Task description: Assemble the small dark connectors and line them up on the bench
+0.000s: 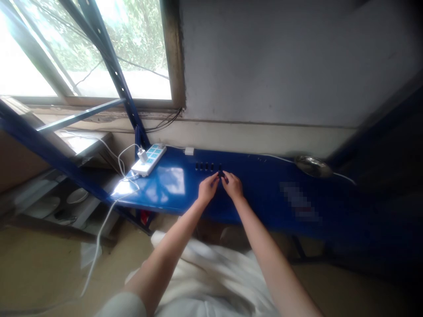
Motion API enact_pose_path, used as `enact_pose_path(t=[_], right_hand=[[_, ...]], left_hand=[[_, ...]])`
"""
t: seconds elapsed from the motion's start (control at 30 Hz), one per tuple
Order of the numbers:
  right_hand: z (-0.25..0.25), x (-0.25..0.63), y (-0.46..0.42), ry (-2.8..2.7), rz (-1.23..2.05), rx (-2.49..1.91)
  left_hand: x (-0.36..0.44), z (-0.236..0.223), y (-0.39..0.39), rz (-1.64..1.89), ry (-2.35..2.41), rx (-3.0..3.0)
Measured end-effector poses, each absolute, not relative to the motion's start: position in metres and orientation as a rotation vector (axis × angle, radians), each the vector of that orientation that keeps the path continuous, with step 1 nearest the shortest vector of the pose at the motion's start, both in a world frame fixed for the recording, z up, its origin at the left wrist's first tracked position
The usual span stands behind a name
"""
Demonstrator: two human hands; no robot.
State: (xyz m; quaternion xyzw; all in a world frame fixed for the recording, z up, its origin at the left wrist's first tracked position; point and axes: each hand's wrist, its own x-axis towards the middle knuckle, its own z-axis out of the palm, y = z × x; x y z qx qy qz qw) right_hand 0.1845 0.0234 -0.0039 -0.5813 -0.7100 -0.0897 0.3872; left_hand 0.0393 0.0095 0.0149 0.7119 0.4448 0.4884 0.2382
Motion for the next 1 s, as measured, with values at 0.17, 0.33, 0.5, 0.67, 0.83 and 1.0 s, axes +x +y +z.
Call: enact_pose_path(t=[0.17,0.33,0.5,0.67,0.83,1.0], right_hand=[[-0.002,0.1831,0.0219,-1.817,-0.234,-1.441],[-0.0021,0.183,0.0202,-1.834,-0.237,-1.434],[-0.0033,0.1837,0.0205,-1.831,-0.244,-1.433],[-0.0038,0.1836,0.0208,-1.843,-0.246,-1.427],[-0.0042,0.1831,0.0205,-1.845,-0.259,-1.433],[-0.005,0.1828,0.0212,-1.84,-0.282,-1.432]], left_hand=[[0.0389,0.013,0.0105,1.302,1.262,1.832],[0.0393,0.0132,0.0104,1.335,1.202,1.789],[0.0401,0.0158,0.0101,1.315,1.229,1.779],[0.0402,0.0168,0.0095,1.307,1.259,1.809],[0.0394,0.0172,0.0095,1.293,1.25,1.857],[0.0395,0.0204,0.0081,1.289,1.246,1.882]])
